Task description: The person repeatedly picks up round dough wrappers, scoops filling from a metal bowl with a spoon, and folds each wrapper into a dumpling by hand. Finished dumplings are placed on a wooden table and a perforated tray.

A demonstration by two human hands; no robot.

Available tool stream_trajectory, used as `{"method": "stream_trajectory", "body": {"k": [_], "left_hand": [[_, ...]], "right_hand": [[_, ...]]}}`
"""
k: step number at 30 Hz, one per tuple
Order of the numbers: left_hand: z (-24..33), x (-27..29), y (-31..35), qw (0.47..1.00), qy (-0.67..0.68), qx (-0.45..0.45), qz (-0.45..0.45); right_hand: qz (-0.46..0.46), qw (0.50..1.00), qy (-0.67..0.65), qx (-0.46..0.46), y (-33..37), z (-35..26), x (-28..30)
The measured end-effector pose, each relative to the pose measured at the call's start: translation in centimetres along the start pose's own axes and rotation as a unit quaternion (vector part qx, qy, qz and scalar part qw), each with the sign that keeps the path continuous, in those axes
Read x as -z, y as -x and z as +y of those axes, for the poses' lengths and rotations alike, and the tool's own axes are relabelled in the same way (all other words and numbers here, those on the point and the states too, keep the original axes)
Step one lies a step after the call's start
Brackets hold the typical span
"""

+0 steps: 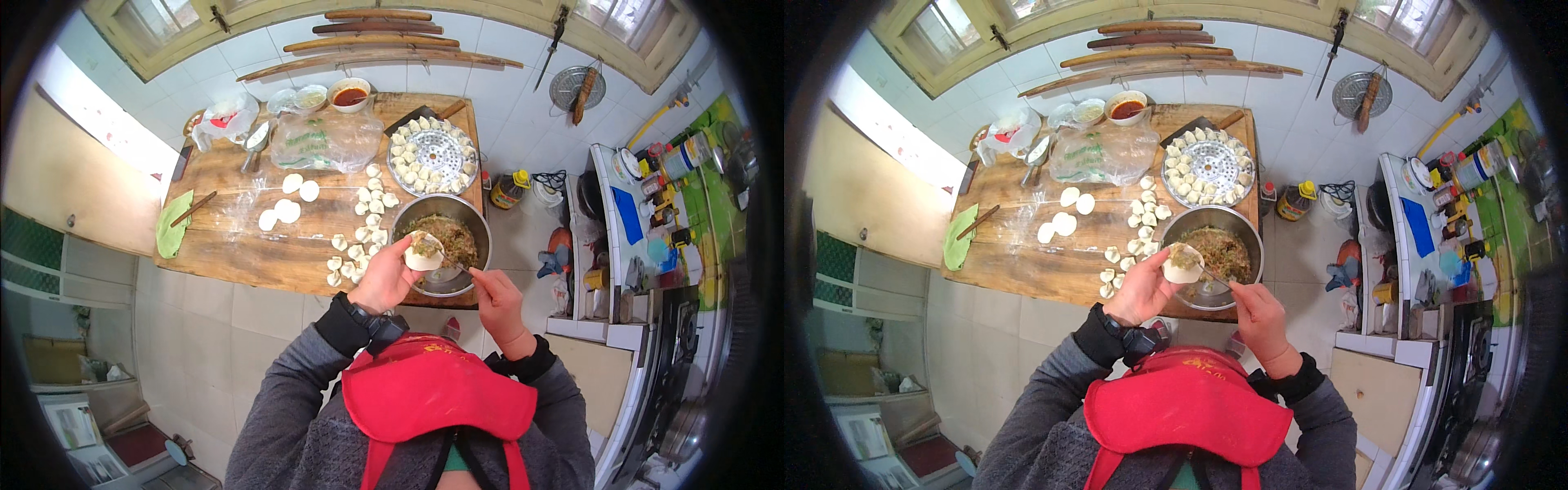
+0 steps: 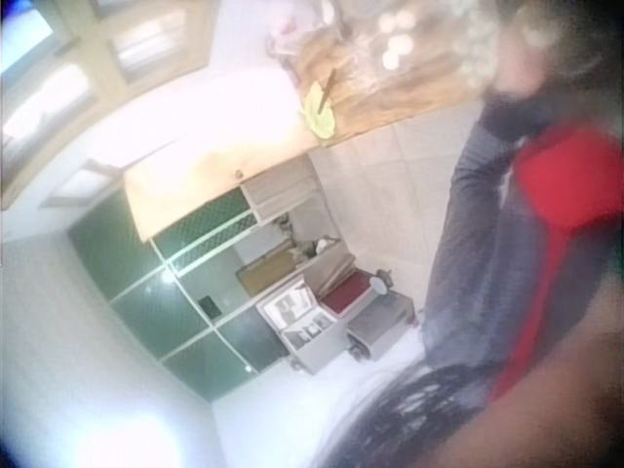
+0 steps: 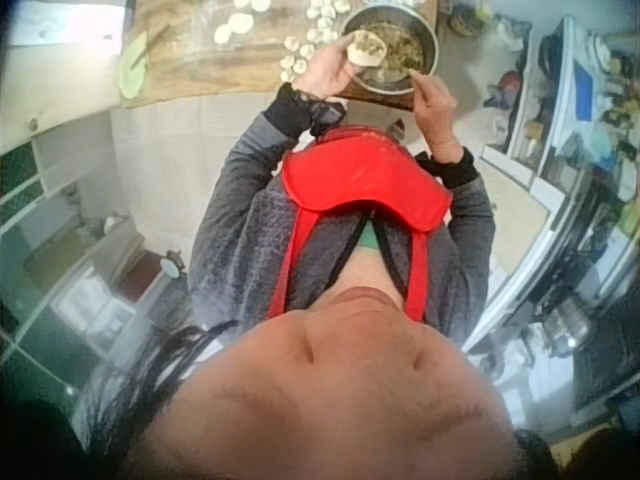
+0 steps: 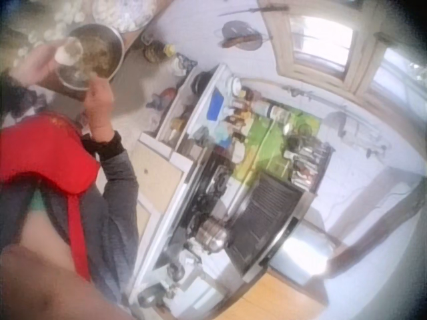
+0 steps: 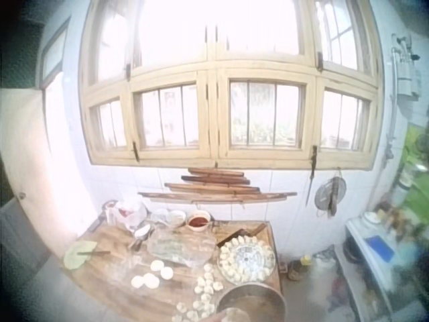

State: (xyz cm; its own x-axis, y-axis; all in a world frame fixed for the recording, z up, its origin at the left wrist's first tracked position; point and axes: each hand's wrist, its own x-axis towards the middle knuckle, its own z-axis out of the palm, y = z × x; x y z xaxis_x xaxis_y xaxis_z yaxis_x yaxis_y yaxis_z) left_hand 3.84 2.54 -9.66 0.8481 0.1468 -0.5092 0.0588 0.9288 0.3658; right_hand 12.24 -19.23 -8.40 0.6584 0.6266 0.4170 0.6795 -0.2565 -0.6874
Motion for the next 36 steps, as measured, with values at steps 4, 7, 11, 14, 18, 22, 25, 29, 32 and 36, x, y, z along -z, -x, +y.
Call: {"method": "stream_trajectory", "body": {"k": [4,7,11,14,18,22,25,29,32,36], "left_hand": [[-0.2,-0.4,0.0,0.999,0.038,-0.009,-0.003],[-0.2,-0.2,-0.1,0.999,0.035,-0.016,-0.006],[0.1,0.5,-0.3,1.000,0.026,-0.016,-0.006],[0.3,1.1,-0.3,0.999,0.041,-0.022,-0.020],[0.4,1.5,-0.2,0.998,0.043,-0.029,-0.035],[0.3,1.9,0.0,0.997,0.025,-0.047,-0.055],[0.3,2.1,-0.3,0.996,-0.013,-0.064,-0.054],[0.3,2.0,-1.4,0.994,-0.068,-0.075,-0.042],[0.4,1.7,-2.1,0.994,-0.080,-0.051,-0.050],[0.1,1.1,-2.4,0.997,-0.039,-0.031,-0.058]], "right_hand": [[0.012,0.991,0.053,0.122,0.3,1.1,-0.7],[-0.017,0.988,0.067,0.138,0.6,1.5,-0.7],[-0.014,0.989,0.073,0.128,0.4,0.9,0.3],[0.000,0.994,0.044,0.103,-0.3,0.0,1.2],[0.006,0.999,0.001,0.039,-1.0,-1.1,1.4],[0.011,0.997,-0.049,-0.059,-1.4,-1.1,1.1],[0.035,0.988,-0.100,-0.109,-1.6,-0.7,0.9],[0.044,0.991,-0.055,-0.118,-1.1,0.3,0.9],[0.035,0.994,0.028,-0.098,-0.6,2.6,0.7],[-0.017,0.982,0.184,-0.028,0.1,7.0,-1.2]]}}
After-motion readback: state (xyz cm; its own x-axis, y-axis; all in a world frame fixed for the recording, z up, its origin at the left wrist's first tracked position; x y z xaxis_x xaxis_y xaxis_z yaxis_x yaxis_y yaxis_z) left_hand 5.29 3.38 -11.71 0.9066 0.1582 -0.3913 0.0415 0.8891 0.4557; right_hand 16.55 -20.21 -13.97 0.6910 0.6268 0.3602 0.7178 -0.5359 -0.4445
